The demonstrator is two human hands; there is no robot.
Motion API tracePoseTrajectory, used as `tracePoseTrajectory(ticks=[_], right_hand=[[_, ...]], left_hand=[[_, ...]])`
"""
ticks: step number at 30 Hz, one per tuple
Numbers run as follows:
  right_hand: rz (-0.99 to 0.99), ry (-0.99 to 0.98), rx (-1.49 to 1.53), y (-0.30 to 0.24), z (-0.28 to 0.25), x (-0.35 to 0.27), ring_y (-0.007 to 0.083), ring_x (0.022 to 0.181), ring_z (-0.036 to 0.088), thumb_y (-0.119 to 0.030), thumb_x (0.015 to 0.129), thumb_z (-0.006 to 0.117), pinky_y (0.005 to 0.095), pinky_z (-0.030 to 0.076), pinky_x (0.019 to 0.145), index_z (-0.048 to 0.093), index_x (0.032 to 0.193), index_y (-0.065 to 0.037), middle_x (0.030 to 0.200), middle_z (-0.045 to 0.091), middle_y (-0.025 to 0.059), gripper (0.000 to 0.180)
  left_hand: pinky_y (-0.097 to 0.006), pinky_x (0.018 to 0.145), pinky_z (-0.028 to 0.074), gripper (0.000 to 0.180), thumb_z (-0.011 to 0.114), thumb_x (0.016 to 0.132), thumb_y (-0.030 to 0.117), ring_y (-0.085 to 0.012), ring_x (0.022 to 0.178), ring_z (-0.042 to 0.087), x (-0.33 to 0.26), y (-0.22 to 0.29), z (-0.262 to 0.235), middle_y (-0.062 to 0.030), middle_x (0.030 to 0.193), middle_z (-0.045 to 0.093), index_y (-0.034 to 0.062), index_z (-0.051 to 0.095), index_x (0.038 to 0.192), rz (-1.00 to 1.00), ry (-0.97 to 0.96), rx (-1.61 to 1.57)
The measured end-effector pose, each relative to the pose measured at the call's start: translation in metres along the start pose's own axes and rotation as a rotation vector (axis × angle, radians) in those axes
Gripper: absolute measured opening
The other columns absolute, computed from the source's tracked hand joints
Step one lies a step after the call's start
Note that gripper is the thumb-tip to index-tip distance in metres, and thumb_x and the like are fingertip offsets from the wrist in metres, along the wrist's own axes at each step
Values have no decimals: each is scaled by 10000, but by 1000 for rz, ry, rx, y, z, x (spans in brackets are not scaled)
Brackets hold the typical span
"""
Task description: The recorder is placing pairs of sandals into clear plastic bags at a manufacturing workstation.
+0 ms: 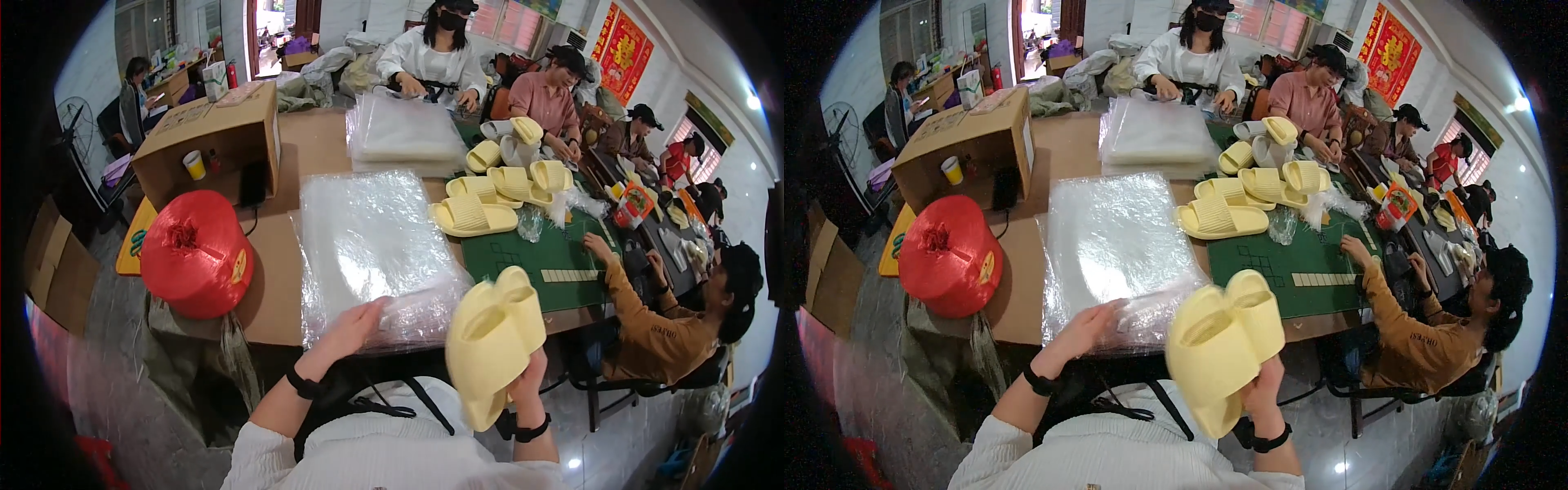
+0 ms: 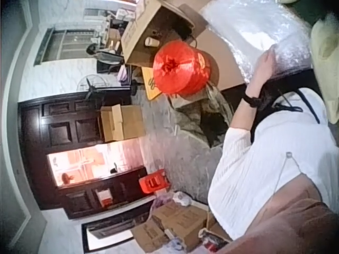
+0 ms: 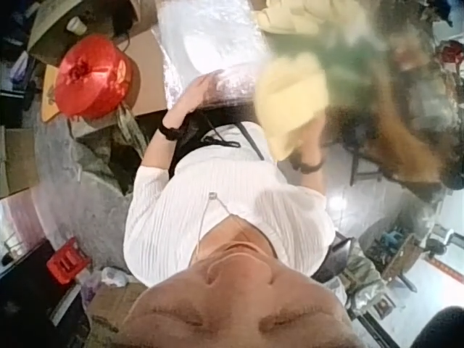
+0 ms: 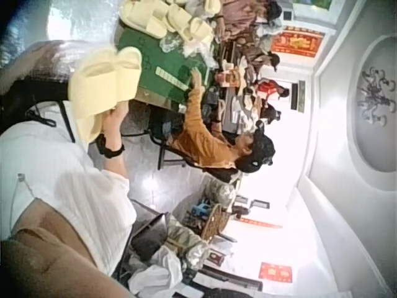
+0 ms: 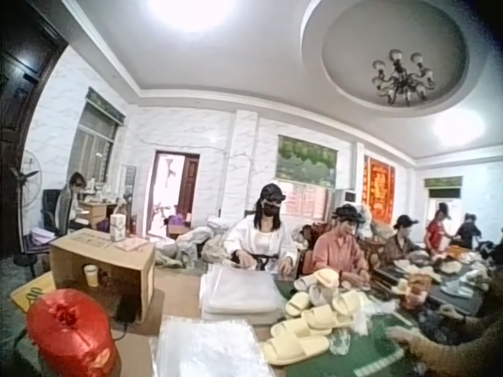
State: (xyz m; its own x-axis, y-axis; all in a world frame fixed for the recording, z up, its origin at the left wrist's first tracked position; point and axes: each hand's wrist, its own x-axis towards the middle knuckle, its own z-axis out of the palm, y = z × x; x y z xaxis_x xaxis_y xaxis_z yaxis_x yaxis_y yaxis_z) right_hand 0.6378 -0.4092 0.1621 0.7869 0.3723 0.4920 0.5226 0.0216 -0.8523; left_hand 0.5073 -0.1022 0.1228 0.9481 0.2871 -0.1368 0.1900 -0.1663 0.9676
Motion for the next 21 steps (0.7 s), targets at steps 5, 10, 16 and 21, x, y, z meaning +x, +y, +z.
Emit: tracePoseTrajectory(ticks=[5, 10, 16, 21], right_hand=[[-209, -522, -426, -8, 27, -12, 381, 1036, 635, -56, 735, 713, 448, 531, 859, 650, 1182, -58, 1133, 656, 191, 451], [-80, -594, -346, 5, 48, -11, 411, 846, 624, -119, 780, 688, 465, 524, 746, 648, 1065, -11, 967, 636, 212, 306], [-44, -585, -632, 15, 48, -8, 422, 779, 615, -148, 795, 689, 491, 509, 691, 623, 864, 49, 877, 616, 239, 220], [24, -564, -607, 0, 25, -9, 435, 799, 617, -109, 786, 671, 499, 505, 701, 629, 886, 38, 912, 629, 243, 183]], left_hand=[[-280, 997, 430, 425, 407, 1069, 292, -146, 1133, 562, 11, -4, -4, -92, 1257, 628, 41, 542, 1384, 15, 26, -153], [-255, 980, 438, 471, 418, 1073, 313, -112, 1111, 544, 0, 17, -1, -43, 1288, 590, 26, 467, 1443, 4, -38, -198], [-344, 1136, 310, 428, 372, 1056, 174, -250, 1363, 437, -11, 31, -3, -169, 1446, 497, -4, 449, 1437, 358, -66, 113], [-344, 1108, 353, 386, 411, 1034, 156, -294, 1324, 487, -7, 33, 3, -182, 1405, 538, 47, 530, 1385, 375, 24, 229]])
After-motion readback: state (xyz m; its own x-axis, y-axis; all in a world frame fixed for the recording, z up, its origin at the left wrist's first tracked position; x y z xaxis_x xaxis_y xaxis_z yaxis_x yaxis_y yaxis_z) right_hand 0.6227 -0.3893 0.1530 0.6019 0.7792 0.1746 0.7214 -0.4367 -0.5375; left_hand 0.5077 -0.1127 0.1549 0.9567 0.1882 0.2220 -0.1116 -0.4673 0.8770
